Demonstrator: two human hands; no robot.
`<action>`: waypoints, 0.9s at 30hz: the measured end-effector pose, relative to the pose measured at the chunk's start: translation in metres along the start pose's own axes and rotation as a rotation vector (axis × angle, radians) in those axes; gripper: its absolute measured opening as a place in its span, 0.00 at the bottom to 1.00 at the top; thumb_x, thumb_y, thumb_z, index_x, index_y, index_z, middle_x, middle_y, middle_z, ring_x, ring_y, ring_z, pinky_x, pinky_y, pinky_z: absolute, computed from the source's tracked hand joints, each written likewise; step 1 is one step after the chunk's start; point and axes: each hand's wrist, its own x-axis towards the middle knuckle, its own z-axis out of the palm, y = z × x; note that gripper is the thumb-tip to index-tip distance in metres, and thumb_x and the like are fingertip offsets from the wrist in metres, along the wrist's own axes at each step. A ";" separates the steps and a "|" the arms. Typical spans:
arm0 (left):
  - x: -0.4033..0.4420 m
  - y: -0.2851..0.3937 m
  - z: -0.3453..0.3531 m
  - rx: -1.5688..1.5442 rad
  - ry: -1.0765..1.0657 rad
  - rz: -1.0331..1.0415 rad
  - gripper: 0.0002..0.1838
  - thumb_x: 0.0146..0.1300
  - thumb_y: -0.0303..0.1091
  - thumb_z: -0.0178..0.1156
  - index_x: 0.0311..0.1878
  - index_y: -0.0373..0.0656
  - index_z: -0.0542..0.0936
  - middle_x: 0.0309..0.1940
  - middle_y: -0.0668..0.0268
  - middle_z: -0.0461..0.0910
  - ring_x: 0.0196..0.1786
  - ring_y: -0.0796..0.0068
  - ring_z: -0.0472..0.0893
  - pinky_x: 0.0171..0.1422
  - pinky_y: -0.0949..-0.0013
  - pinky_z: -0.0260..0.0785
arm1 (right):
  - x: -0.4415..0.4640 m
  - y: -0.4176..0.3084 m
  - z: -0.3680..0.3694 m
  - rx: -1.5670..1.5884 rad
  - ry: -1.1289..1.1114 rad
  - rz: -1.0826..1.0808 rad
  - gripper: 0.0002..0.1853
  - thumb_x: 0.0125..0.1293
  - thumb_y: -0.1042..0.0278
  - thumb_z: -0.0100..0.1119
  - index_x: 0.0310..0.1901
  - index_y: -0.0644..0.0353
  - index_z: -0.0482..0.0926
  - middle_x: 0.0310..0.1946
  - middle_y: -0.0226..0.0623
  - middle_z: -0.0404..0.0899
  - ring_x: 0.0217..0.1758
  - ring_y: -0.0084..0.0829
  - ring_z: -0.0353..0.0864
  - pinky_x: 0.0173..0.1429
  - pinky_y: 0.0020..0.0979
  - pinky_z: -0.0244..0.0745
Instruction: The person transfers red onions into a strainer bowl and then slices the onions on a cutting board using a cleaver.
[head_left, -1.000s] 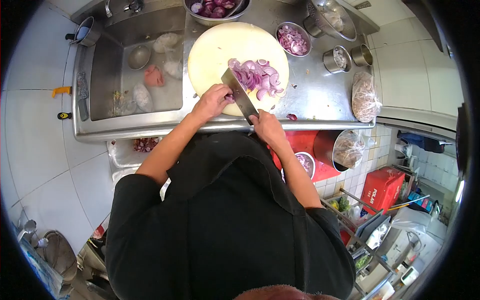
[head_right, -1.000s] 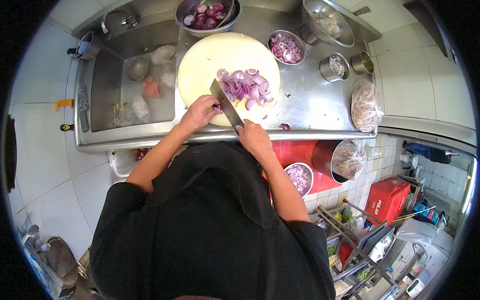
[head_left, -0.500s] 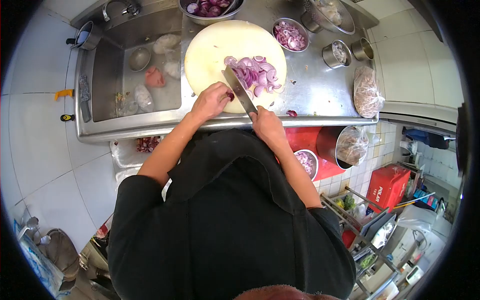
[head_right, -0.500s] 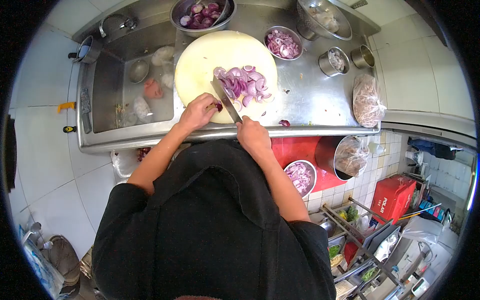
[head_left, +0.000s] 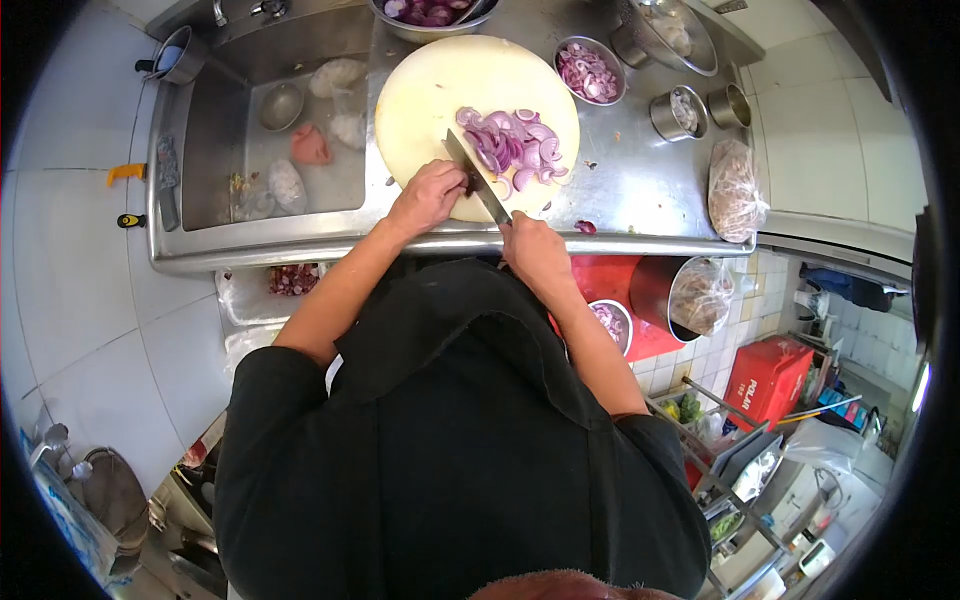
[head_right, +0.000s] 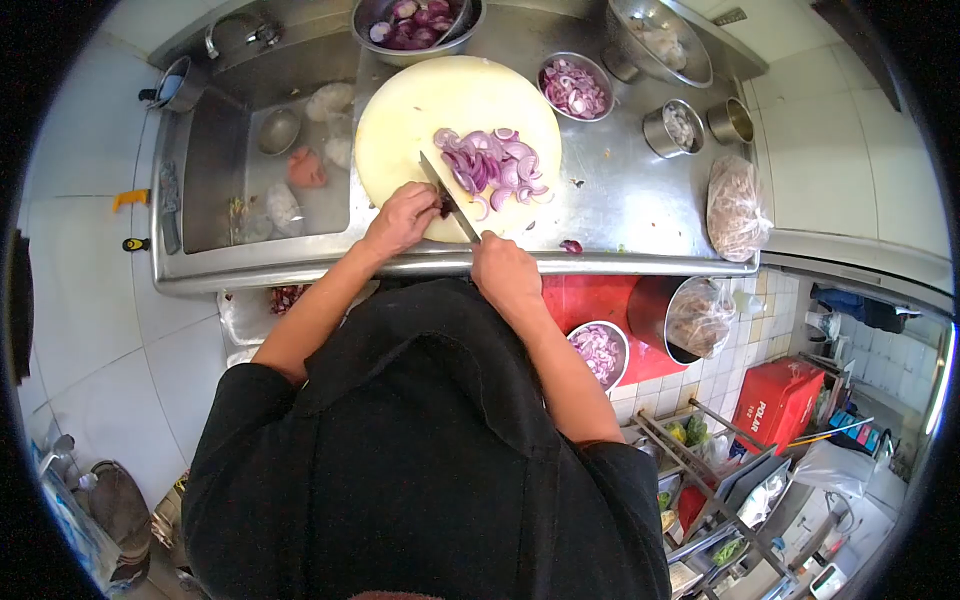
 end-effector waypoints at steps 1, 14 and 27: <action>0.000 -0.002 0.001 -0.007 0.011 0.002 0.04 0.59 0.22 0.65 0.38 0.38 0.81 0.38 0.58 0.81 0.44 0.53 0.80 0.53 0.55 0.73 | -0.007 -0.003 -0.012 0.006 0.005 -0.004 0.14 0.75 0.62 0.56 0.42 0.66 0.80 0.32 0.60 0.86 0.40 0.59 0.88 0.48 0.55 0.82; -0.007 -0.004 0.005 -0.037 0.046 -0.072 0.03 0.61 0.23 0.64 0.38 0.40 0.82 0.39 0.58 0.81 0.46 0.53 0.81 0.54 0.56 0.74 | -0.009 -0.002 -0.007 0.027 -0.019 0.002 0.14 0.75 0.61 0.56 0.42 0.67 0.80 0.31 0.61 0.85 0.39 0.60 0.88 0.48 0.56 0.81; -0.011 -0.009 0.007 -0.086 0.051 -0.111 0.02 0.62 0.24 0.64 0.38 0.40 0.83 0.40 0.57 0.82 0.46 0.52 0.82 0.54 0.57 0.75 | 0.005 0.001 0.007 -0.005 -0.028 -0.007 0.15 0.76 0.60 0.56 0.43 0.67 0.81 0.33 0.62 0.85 0.39 0.60 0.88 0.47 0.56 0.82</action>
